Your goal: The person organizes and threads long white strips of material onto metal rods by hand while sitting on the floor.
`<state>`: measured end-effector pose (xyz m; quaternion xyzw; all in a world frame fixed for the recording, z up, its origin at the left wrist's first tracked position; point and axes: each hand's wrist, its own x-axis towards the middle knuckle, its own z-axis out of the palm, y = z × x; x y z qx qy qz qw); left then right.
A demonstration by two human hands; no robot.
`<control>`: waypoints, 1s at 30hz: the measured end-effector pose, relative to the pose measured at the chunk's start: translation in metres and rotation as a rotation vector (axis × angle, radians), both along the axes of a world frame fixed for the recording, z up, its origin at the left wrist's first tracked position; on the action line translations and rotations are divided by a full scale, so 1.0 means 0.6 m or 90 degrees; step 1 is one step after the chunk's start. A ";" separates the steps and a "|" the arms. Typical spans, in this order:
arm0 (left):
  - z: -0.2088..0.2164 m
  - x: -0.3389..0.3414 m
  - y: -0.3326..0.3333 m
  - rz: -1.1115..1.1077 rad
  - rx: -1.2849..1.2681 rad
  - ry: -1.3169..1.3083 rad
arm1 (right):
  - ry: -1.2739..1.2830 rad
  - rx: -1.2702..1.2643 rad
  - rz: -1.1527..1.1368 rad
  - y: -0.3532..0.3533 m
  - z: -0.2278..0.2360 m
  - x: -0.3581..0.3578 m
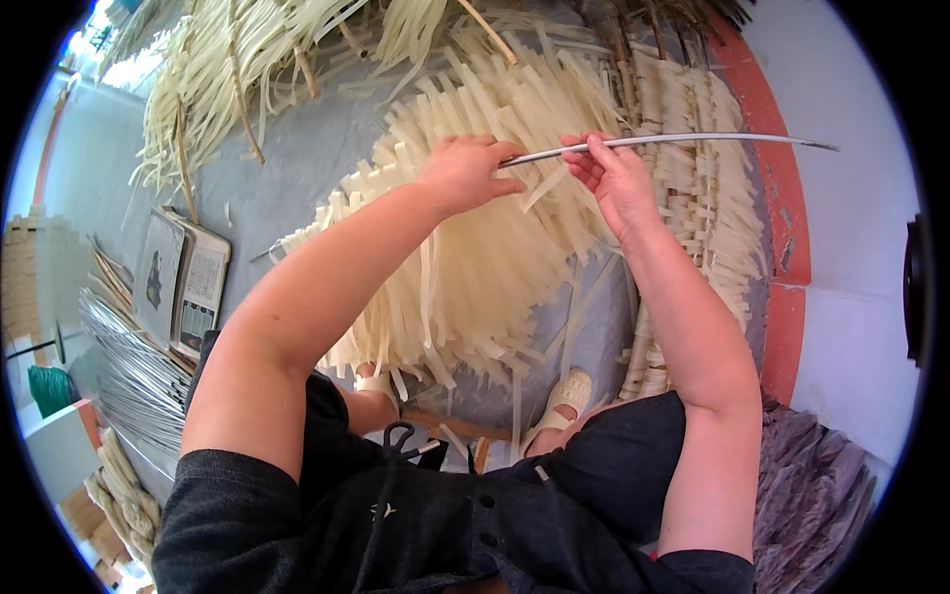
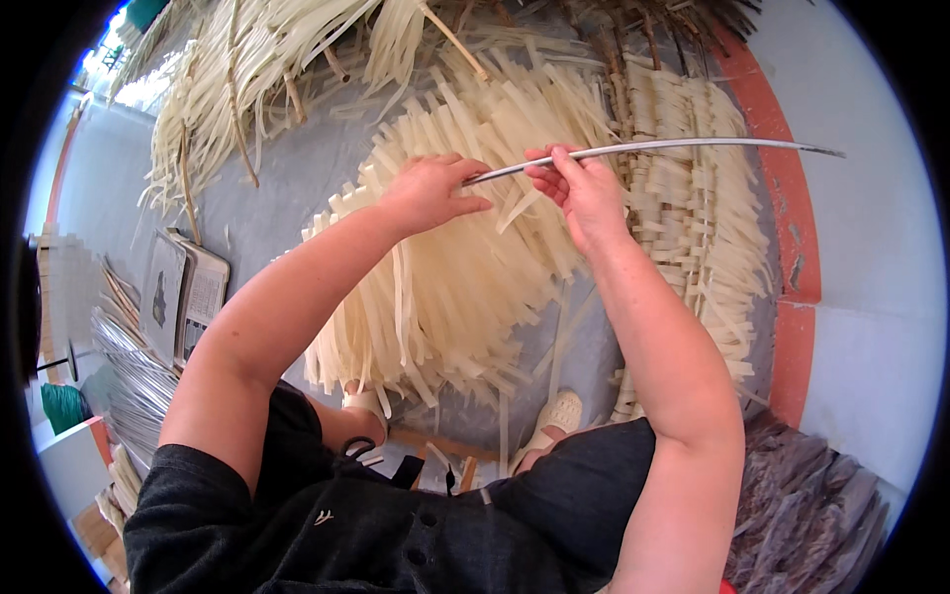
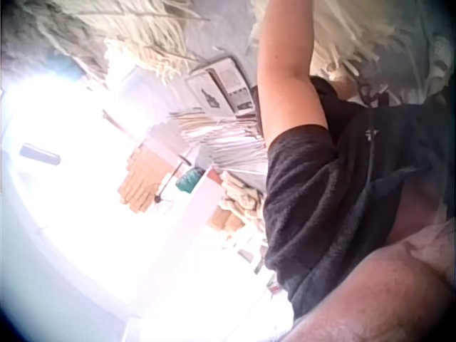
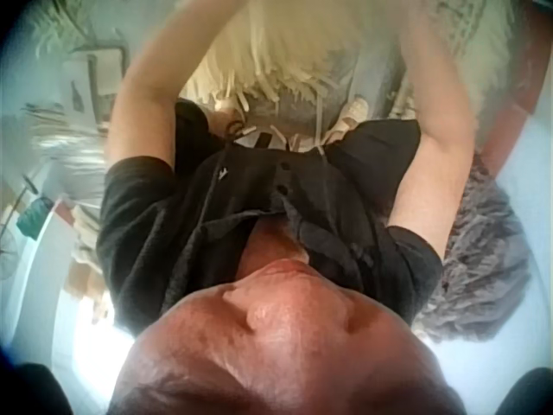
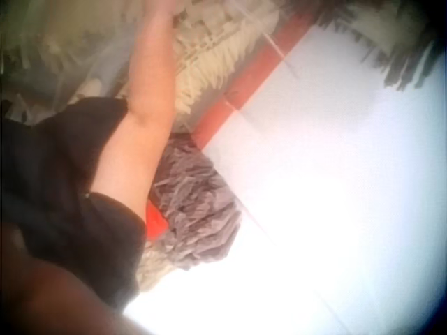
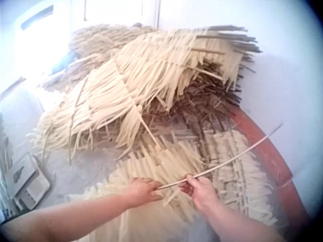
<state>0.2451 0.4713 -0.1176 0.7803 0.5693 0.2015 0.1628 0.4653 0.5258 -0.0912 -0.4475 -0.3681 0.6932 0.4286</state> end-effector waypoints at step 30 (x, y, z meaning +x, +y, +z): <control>0.064 -0.096 -0.012 0.047 -0.335 -0.080 | -0.014 0.026 0.100 0.003 0.068 -0.055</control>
